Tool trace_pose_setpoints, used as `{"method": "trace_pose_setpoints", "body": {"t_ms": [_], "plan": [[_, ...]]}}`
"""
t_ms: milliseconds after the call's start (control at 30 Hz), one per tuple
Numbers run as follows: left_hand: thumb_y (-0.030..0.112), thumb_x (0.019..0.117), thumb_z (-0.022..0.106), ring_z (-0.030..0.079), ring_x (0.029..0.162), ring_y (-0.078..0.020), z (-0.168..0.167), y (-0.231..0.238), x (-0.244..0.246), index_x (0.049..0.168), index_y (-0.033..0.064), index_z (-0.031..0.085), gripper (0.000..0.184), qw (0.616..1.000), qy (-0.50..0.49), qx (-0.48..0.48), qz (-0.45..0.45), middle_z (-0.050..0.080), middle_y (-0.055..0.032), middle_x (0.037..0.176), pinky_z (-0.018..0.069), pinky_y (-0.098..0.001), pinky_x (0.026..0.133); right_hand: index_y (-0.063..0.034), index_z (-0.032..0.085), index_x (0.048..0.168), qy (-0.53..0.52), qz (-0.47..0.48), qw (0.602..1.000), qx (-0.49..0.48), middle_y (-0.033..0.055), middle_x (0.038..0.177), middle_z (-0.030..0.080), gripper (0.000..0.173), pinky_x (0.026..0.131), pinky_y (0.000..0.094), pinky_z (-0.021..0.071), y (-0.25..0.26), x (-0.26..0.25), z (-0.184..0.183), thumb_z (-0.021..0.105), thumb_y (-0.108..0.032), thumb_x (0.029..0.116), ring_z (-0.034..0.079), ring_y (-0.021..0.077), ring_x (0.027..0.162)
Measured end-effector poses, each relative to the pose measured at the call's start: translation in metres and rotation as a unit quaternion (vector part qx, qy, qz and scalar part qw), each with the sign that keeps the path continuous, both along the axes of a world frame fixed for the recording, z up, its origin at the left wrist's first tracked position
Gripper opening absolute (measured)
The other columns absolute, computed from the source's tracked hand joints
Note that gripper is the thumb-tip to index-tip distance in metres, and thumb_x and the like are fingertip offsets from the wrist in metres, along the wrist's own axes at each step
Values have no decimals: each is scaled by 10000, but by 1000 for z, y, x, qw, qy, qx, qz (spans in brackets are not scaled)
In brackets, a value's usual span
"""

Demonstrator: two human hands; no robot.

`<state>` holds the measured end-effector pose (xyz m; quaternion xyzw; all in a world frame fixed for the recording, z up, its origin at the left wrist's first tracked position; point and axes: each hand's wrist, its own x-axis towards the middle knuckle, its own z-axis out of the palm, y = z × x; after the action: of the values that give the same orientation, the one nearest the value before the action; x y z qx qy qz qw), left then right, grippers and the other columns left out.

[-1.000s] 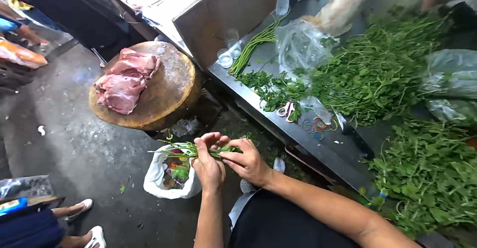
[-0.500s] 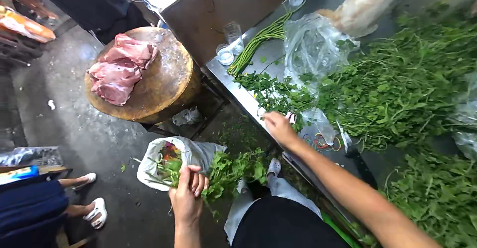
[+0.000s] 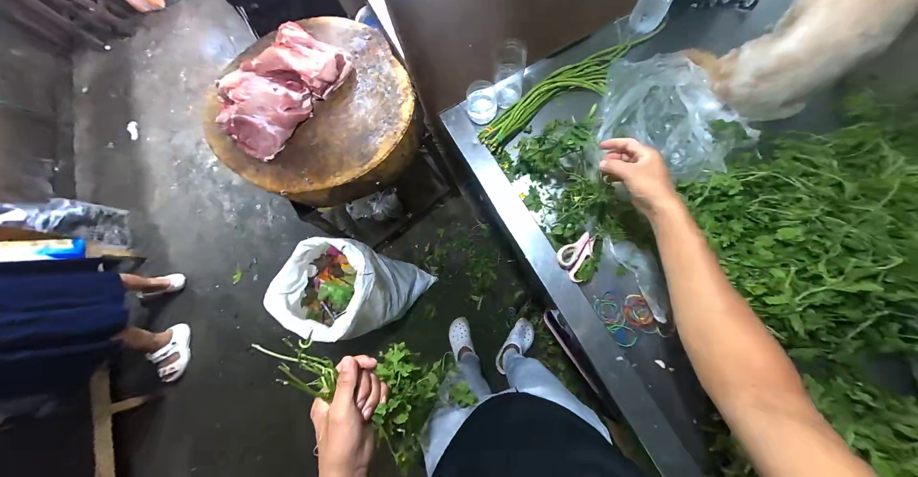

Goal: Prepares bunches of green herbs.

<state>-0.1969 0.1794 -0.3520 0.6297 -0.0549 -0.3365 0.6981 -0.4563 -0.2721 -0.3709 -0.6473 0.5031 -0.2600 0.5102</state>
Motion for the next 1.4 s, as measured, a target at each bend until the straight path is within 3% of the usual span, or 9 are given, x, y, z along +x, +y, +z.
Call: {"method": "trace_pose_setpoints", "body": {"t_ms": [200, 333, 400, 500, 633, 800, 967, 1200, 1400], "plan": [[285, 1053, 413, 400, 373, -28, -6, -40, 29, 884, 117, 681, 359, 994, -40, 13, -99, 409, 96, 467, 434, -207, 409, -20, 515, 1395, -81, -126, 987, 66, 99, 978, 646, 430, 746, 343, 598, -10, -14, 8, 572, 1, 969, 668, 158, 765], [267, 1041, 440, 396, 396, -30, -10, -62, 31, 904, 111, 681, 319, 984, -64, 57, -159, 430, 101, 497, 405, -203, 417, 8, 547, 1413, 166, -118, 979, 16, 244, 1288, 635, 425, 958, 542, 533, 0, -27, -1, 572, -140, 1015, 658, 353, 1111], [273, 1038, 451, 403, 402, -34, -13, -64, 30, 900, 111, 684, 315, 981, -59, 69, -173, 437, 99, 502, 407, -206, 422, 40, 615, 1318, 260, -81, 962, -18, 297, 1265, 637, 351, 994, 655, 483, 31, -23, -6, 526, -127, 1022, 627, 459, 1167], [278, 1041, 436, 401, 401, -36, -19, -64, 32, 894, 114, 684, 331, 980, -44, 69, -182, 428, 98, 500, 409, -206, 423, -5, 673, 1258, 327, 13, 944, 23, 286, 1249, 646, 357, 982, 653, 492, 82, 0, -45, 536, -259, 1048, 639, 451, 1143], [271, 1043, 435, 396, 398, -41, -25, -62, 31, 890, 100, 686, 340, 974, -31, 85, -205, 425, 92, 495, 406, -210, 422, -179, 645, 1357, 430, -36, 900, 71, 280, 1530, 388, 496, 1017, 624, 467, 121, 20, -86, 625, -453, 944, 467, 477, 1338], [292, 1035, 456, 398, 406, -38, -32, -62, 36, 891, 114, 681, 320, 971, -33, 86, -222, 433, 93, 506, 405, -215, 426, -135, 652, 1316, 447, -64, 891, 42, 239, 1441, 513, 450, 1007, 632, 443, 122, -8, -91, 636, -386, 943, 503, 458, 1298], [305, 1021, 482, 406, 411, -36, -37, -68, 31, 888, 126, 679, 297, 968, -29, 98, -231, 442, 100, 516, 403, -208, 428, -189, 467, 1514, 442, -69, 894, 31, 257, 1397, 537, 804, 1005, 596, 491, 113, -26, -89, 787, -247, 779, 542, 448, 1268], [287, 1023, 504, 437, 428, -32, -42, -73, 18, 893, 134, 685, 271, 966, -30, 103, -237, 492, 100, 548, 417, -199, 438, -244, 224, 1647, 492, -12, 870, 18, 259, 1426, 514, 1069, 1021, 596, 477, 125, -40, -80, 788, -237, 739, 506, 460, 1303], [310, 1023, 489, 449, 434, -22, -40, -64, 13, 903, 146, 681, 280, 971, -49, 119, -202, 502, 115, 556, 430, -195, 445, -90, 297, 1608, 285, -52, 957, 22, 242, 1269, 600, 976, 955, 571, 513, 173, -116, -39, 776, -163, 760, 594, 389, 1141]]}}
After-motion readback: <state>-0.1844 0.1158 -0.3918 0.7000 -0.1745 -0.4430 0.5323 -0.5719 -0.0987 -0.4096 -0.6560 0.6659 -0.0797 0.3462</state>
